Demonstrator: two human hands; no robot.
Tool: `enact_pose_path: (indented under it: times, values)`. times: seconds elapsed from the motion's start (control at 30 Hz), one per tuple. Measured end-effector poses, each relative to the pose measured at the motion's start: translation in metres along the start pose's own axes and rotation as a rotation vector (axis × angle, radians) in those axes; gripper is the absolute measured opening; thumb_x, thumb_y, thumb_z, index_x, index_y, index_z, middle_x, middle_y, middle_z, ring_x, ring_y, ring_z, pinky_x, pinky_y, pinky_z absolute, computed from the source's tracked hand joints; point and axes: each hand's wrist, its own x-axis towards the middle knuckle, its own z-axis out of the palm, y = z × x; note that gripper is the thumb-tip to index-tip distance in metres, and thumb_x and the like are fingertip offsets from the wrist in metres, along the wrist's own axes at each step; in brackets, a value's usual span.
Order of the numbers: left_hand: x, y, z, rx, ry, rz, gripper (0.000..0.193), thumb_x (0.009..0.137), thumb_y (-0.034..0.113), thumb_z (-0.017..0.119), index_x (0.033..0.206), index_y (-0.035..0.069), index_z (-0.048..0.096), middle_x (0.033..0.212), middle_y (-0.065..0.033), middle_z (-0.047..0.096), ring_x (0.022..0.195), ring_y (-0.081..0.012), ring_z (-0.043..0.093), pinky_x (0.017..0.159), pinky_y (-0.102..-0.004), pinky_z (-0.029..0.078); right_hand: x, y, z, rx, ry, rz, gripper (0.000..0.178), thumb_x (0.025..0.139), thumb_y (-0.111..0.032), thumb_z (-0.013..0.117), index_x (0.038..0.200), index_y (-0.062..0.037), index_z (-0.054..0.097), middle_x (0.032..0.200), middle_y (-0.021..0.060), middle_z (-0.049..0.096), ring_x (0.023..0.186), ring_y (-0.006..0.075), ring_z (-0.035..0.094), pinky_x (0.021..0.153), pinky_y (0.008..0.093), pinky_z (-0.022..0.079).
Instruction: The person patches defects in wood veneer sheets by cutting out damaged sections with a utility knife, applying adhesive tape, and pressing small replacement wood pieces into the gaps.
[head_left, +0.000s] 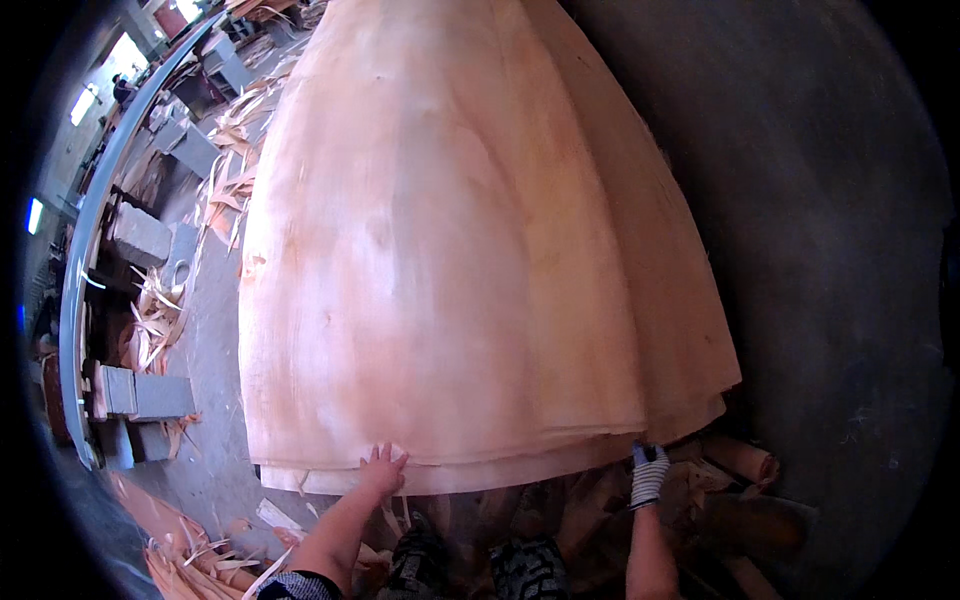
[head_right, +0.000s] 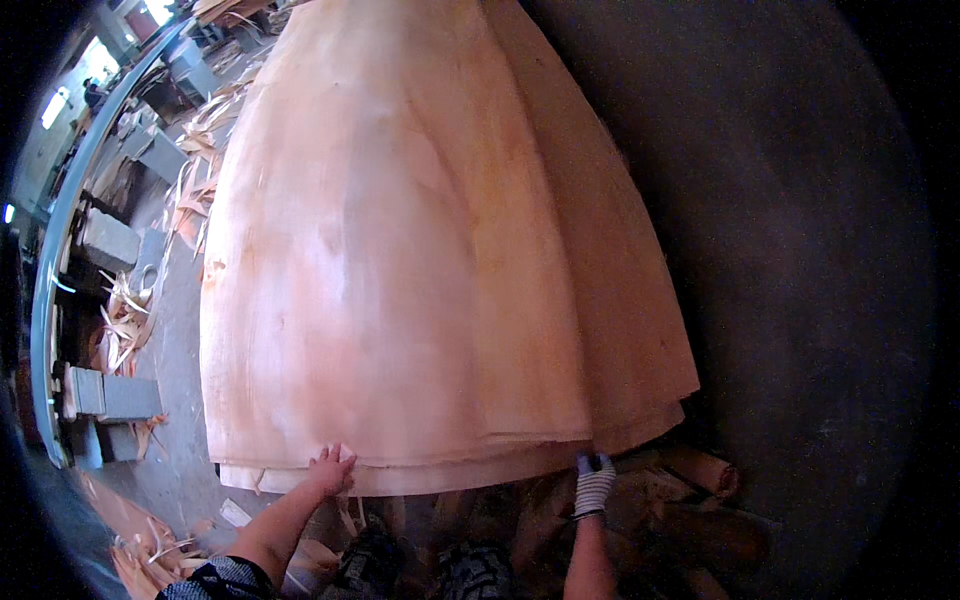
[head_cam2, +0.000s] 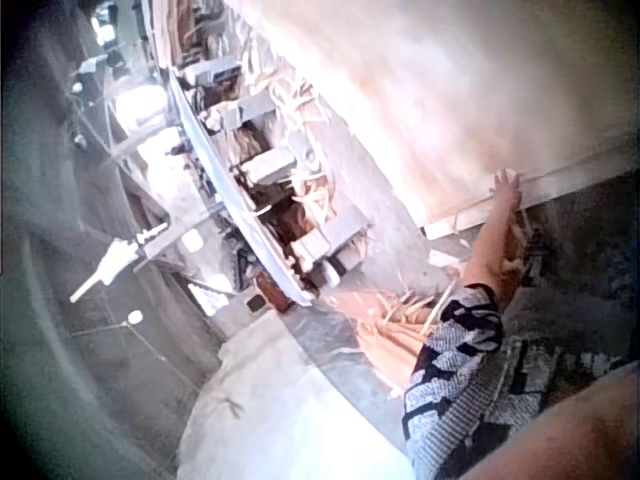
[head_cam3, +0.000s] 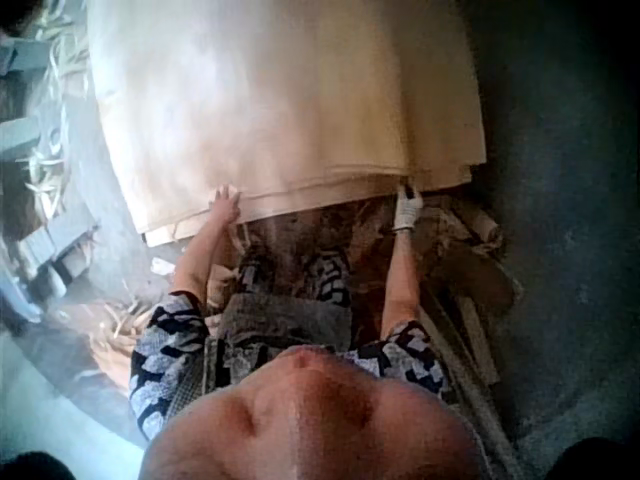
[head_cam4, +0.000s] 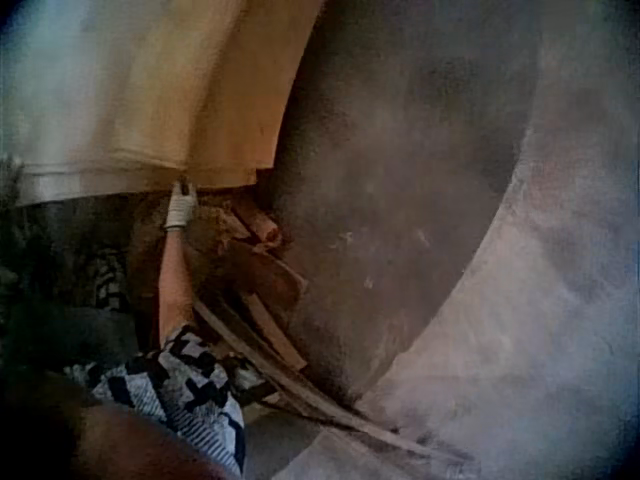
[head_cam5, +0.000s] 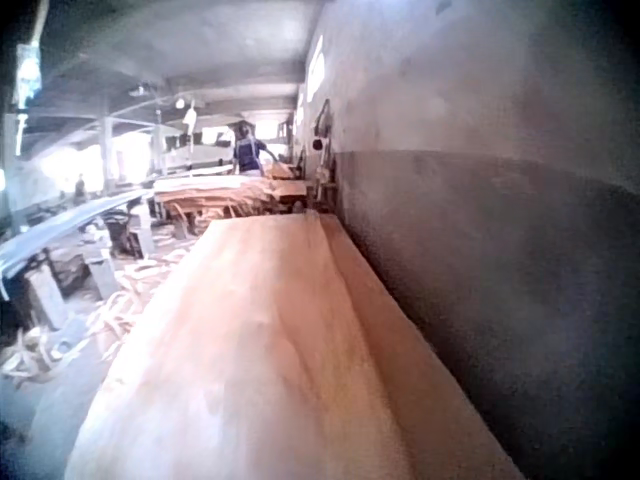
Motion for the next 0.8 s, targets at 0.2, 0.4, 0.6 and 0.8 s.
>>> enact_pose_path:
  times: [0.2, 0.4, 0.6, 0.8]
  values:
    - [0.002, 0.008, -0.009, 0.059, -0.077, -0.068, 0.063, 0.085, 0.04, 0.058, 0.143, 0.035, 0.036, 0.157, -0.0154, 0.013, 0.141, -0.0419, 0.019, 0.107, -0.0635, 0.025, 0.044, 0.026, -0.101, -0.245, 0.087, 0.046, 0.044, 0.089, -0.035, 0.063, 0.111, 0.0034, 0.061, 0.111, 0.0176, 0.064, 0.096, 0.0267, 0.06, 0.083, 0.0396, 0.048]
    - [0.005, 0.019, -0.018, 0.123, -0.106, -0.118, 0.053, 0.088, 0.039, 0.05, 0.14, 0.032, 0.043, 0.154, -0.017, 0.019, 0.14, -0.0409, 0.024, 0.107, -0.0614, 0.026, 0.106, 0.044, -0.126, -0.581, 0.012, 0.218, 0.049, 0.087, -0.034, 0.066, 0.117, 0.0037, 0.059, 0.12, 0.0167, 0.063, 0.1, 0.0348, 0.06, 0.087, 0.0424, 0.046]
    - [-0.032, 0.023, -0.002, 0.147, 0.188, 0.083, 0.04, 0.089, 0.036, 0.045, 0.118, 0.013, 0.062, 0.134, -0.0168, 0.048, 0.126, -0.0359, 0.042, 0.109, -0.0517, 0.029, 0.089, -0.025, -0.165, -0.277, -0.165, 0.185, 0.027, 0.083, -0.029, 0.07, 0.072, -0.0078, 0.057, 0.062, 0.0011, 0.052, 0.052, 0.0133, 0.047, 0.048, 0.0323, 0.039]
    - [-0.123, 0.025, 0.036, -0.208, -0.091, 0.126, 0.044, 0.09, 0.044, 0.046, 0.111, 0.011, 0.065, 0.113, -0.0189, 0.064, 0.106, -0.0365, 0.059, 0.092, -0.0449, 0.047, -0.007, -0.138, -0.222, -0.198, -0.214, 0.154, 0.029, 0.083, -0.028, 0.069, 0.083, 0.0004, 0.063, 0.068, 0.0049, 0.061, 0.063, 0.0184, 0.055, 0.061, 0.0373, 0.044]
